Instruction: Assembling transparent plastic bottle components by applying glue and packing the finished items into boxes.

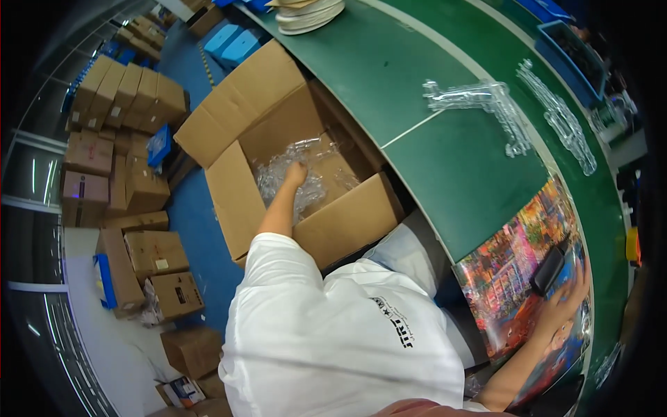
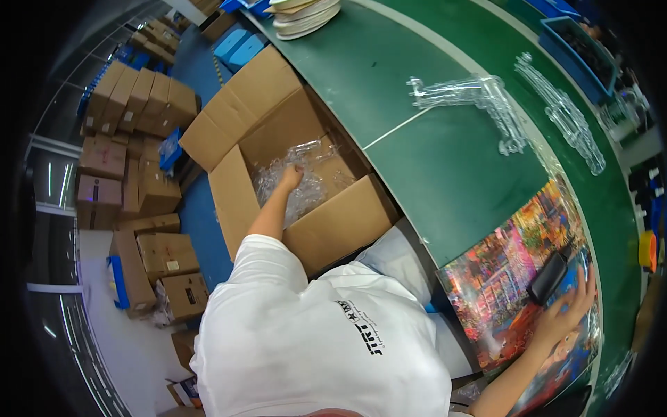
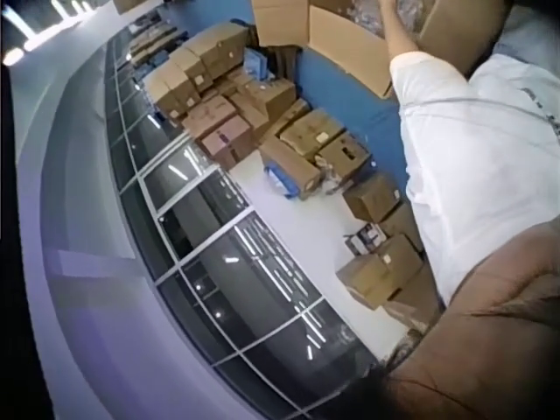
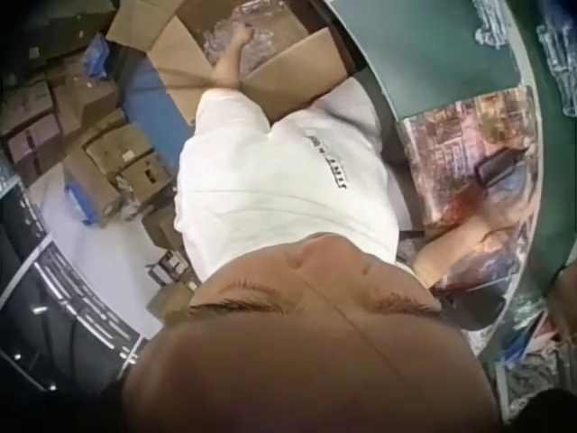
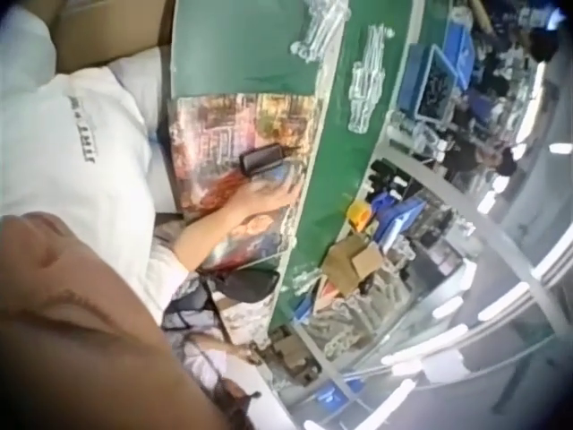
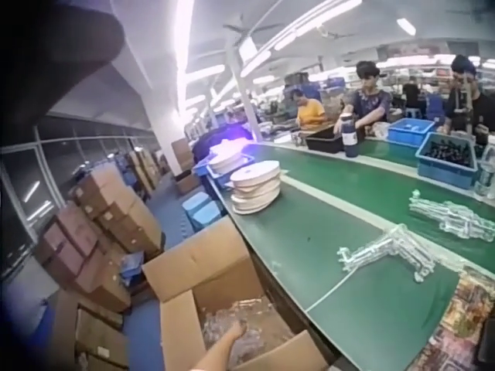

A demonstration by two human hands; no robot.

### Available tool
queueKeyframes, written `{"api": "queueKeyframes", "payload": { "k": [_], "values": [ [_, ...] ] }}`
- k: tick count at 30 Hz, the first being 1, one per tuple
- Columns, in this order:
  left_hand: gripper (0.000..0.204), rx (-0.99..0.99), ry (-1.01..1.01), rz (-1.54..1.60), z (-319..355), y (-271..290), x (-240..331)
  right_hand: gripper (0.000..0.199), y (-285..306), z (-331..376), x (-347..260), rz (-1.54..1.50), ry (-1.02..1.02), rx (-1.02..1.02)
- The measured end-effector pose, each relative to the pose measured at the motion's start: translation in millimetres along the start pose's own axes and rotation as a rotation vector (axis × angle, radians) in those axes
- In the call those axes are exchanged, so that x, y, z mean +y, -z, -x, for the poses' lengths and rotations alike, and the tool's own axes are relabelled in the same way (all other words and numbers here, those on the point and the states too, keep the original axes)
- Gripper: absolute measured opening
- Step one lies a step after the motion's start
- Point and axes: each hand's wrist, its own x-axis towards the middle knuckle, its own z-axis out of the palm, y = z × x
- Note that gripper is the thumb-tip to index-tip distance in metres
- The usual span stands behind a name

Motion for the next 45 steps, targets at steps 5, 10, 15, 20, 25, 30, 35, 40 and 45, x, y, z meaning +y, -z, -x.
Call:
{"api": "queueKeyframes", "payload": {
  "k": [5,10,15,20,25,30,35,40,45],
  "values": [
    [0.030,-0.139,0.244,-0.315,24.9,-34.4,-90.9,0.029,-22.8,4.6,15.2,-0.061,0.013,0.197],
    [0.031,-0.239,0.091,-0.424,19.2,-30.4,-47.1,0.028,-27.5,13.8,29.4,-0.090,-0.066,0.319],
    [0.033,0.188,-0.174,-0.478,15.8,-18.3,-14.5,0.028,-31.9,15.8,24.8,-0.095,-0.168,0.405],
    [0.034,0.719,0.075,-0.402,-2.4,2.0,-29.9,0.028,-35.3,18.4,36.3,-0.080,-0.149,0.419],
    [0.042,0.681,0.119,-0.290,-0.7,7.0,-33.1,0.028,-36.1,16.0,33.8,-0.110,-0.143,0.423],
    [0.066,0.147,-0.430,-0.638,25.5,-13.2,-11.0,0.029,-35.3,17.8,37.0,-0.122,-0.130,0.411],
    [0.077,0.246,-0.134,-0.730,25.6,-3.2,-9.3,0.028,-33.0,18.6,39.2,-0.120,-0.162,0.383],
    [0.075,0.124,0.158,-0.657,8.3,8.4,-7.8,0.027,-32.8,19.0,35.7,-0.118,-0.198,0.373],
    [0.047,0.121,0.150,-0.618,-4.0,4.5,-43.4,0.026,-34.8,21.4,43.1,-0.185,-0.228,0.361]
  ]
}}
